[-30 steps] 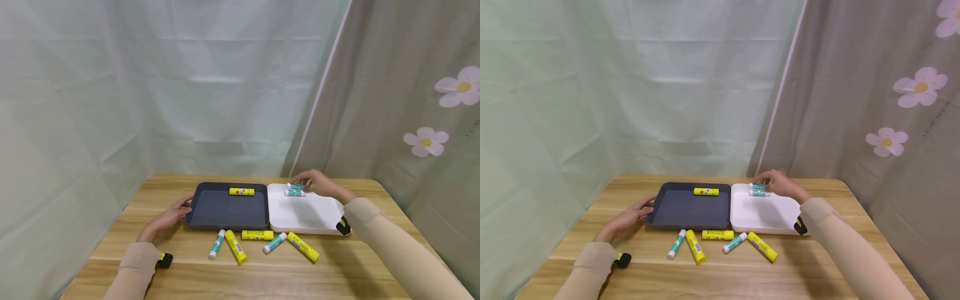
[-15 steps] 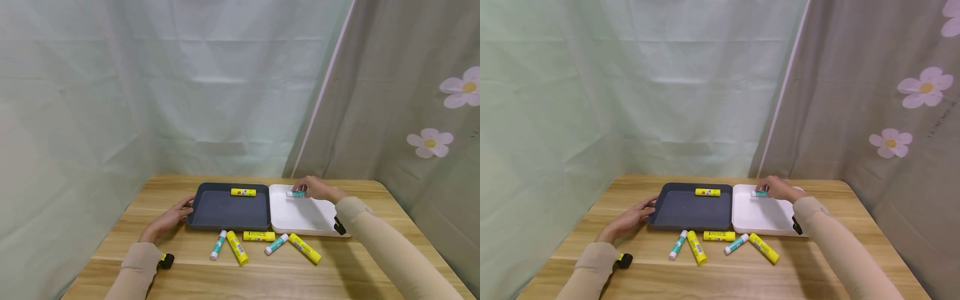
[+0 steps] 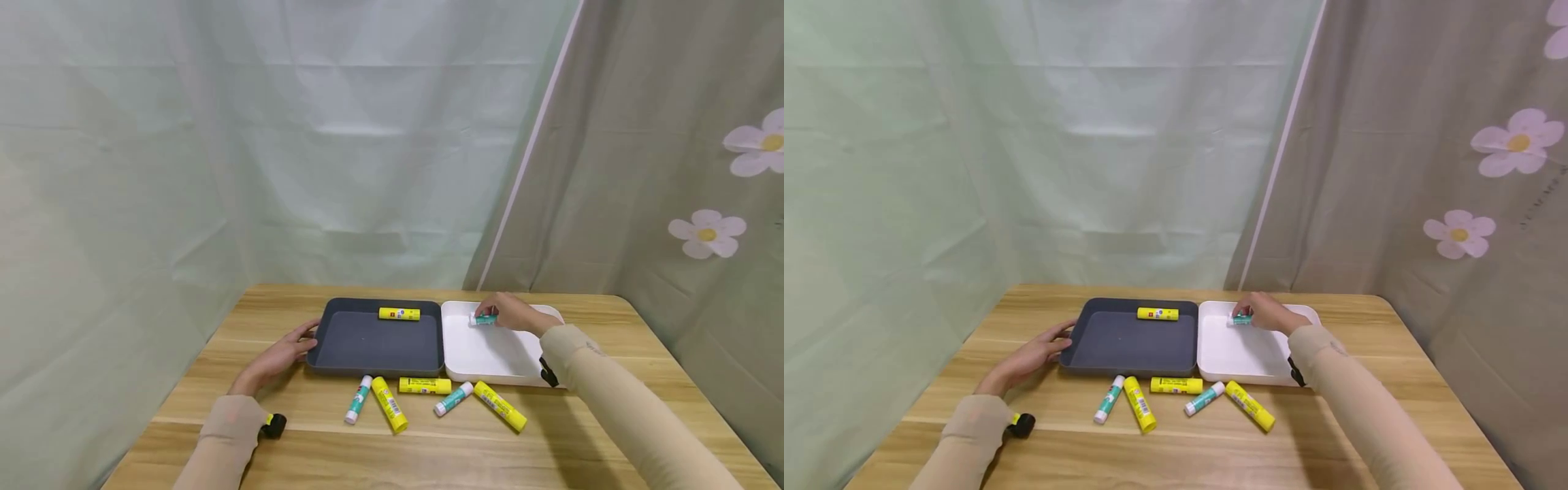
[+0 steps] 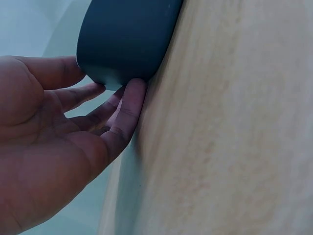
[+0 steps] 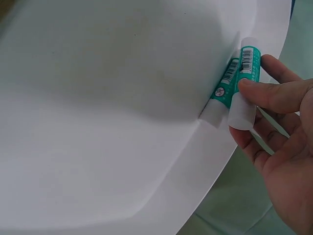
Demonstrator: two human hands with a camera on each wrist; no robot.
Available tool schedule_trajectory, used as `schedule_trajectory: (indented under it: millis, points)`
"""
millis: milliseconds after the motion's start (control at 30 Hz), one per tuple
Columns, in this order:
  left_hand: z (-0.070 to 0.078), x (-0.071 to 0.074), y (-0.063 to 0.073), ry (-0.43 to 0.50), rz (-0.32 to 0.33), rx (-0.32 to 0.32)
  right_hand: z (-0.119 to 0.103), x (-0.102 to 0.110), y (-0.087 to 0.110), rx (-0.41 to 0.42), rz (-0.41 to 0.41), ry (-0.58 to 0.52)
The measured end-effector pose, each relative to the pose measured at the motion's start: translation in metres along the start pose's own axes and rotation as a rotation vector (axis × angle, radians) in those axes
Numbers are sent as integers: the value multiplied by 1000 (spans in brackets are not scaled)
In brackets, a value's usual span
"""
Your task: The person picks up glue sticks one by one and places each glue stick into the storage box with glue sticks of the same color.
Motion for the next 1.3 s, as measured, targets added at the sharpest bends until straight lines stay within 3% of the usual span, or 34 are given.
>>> schedule_trajectory:
  millis: [267,1300]
  points:
    - [1,0,-1,10,-1,-21,1,-5,1,34,21,25]
    - [2,-2,-6,21,-19,-36,13,-10,9,-30,72,32]
Point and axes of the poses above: each hand's wrist, its own y-axis away from the middle knuckle, its own x-axis out of the back of the hand, z = x × y, the point moved 3 cm from there along -y, towards the middle knuckle, and after that the axes turned 6 degrees about -y, right-handed, at the moved point
